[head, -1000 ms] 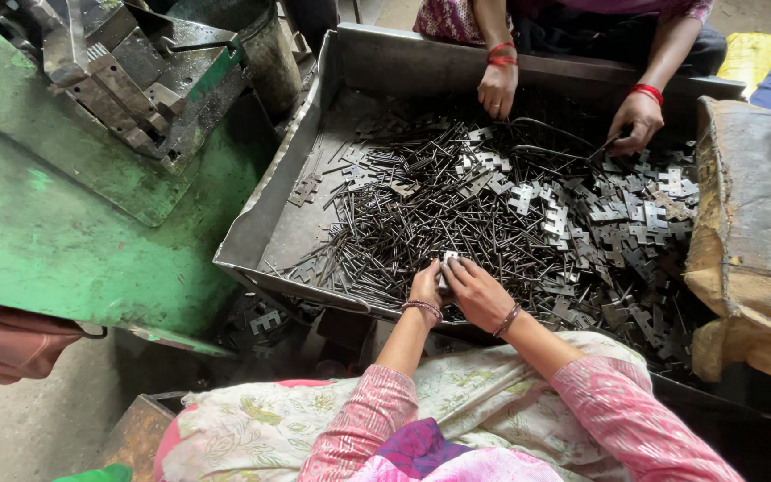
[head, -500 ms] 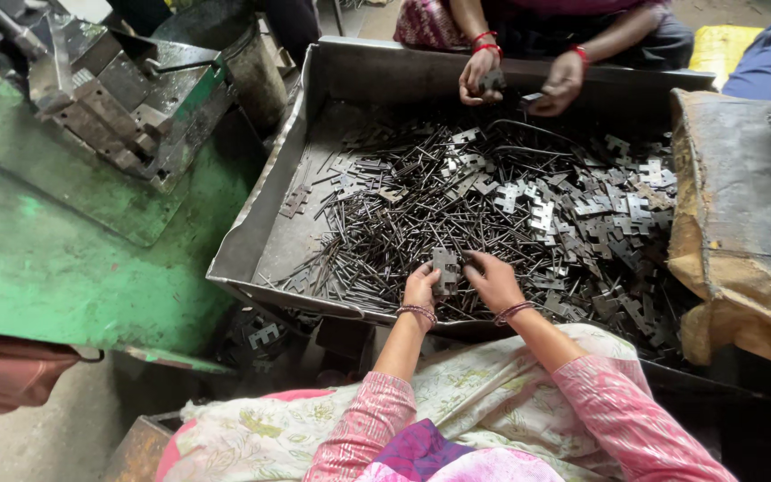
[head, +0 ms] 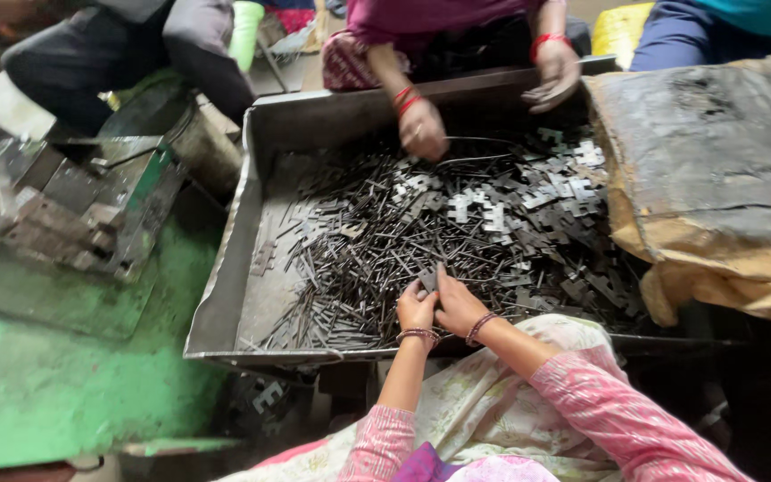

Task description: The person sits on the floor and sorts small metal parts from a large bin, picking up pieces and placing them into a separate pile. The task involves repetitive hand movements to separate and organize the components.

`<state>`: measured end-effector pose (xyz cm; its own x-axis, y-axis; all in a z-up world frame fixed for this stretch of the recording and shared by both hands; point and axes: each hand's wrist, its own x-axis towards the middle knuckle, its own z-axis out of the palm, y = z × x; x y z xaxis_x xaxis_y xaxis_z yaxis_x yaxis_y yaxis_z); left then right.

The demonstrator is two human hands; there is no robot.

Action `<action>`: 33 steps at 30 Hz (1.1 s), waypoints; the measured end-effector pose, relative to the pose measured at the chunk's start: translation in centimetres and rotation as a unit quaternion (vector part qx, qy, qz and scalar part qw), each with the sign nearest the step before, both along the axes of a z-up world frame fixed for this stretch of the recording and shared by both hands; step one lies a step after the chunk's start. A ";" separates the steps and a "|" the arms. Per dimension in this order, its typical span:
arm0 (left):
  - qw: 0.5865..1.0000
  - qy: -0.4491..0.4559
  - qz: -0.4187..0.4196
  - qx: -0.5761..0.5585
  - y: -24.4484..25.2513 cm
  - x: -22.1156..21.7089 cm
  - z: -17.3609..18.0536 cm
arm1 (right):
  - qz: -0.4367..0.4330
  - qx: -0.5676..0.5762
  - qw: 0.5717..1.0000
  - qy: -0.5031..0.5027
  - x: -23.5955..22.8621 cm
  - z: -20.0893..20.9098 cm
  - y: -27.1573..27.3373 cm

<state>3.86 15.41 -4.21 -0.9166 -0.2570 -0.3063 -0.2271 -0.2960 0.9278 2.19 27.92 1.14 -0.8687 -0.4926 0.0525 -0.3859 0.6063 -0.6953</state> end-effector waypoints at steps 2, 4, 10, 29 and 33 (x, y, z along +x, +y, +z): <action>0.991 -0.013 -0.012 -0.129 0.6 0.0 1.8 | -0.020 -0.026 0.999 0.001 0.1 -0.2 0.3; 0.996 0.013 -0.026 -0.084 1.5 -0.7 3.5 | -0.030 0.007 0.999 0.024 -0.5 0.1 1.2; 0.991 0.082 -0.106 0.017 4.2 -2.0 7.1 | -0.088 0.053 0.995 -0.018 -2.8 2.4 5.3; 0.677 -0.255 -0.103 -0.682 -23.6 -6.6 3.3 | -0.243 0.203 0.927 0.200 -23.9 11.7 18.2; 0.643 -0.295 -0.109 -0.698 -30.2 -8.8 -0.9 | -0.251 0.220 0.922 0.194 -27.8 13.1 18.0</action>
<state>-4.93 -14.78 -5.08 -0.8080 -0.5439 -0.2264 -0.5562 0.8310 -0.0114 -25.65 45.89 14.23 -0.9508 -0.0805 0.2991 -0.1472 0.9670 -0.2079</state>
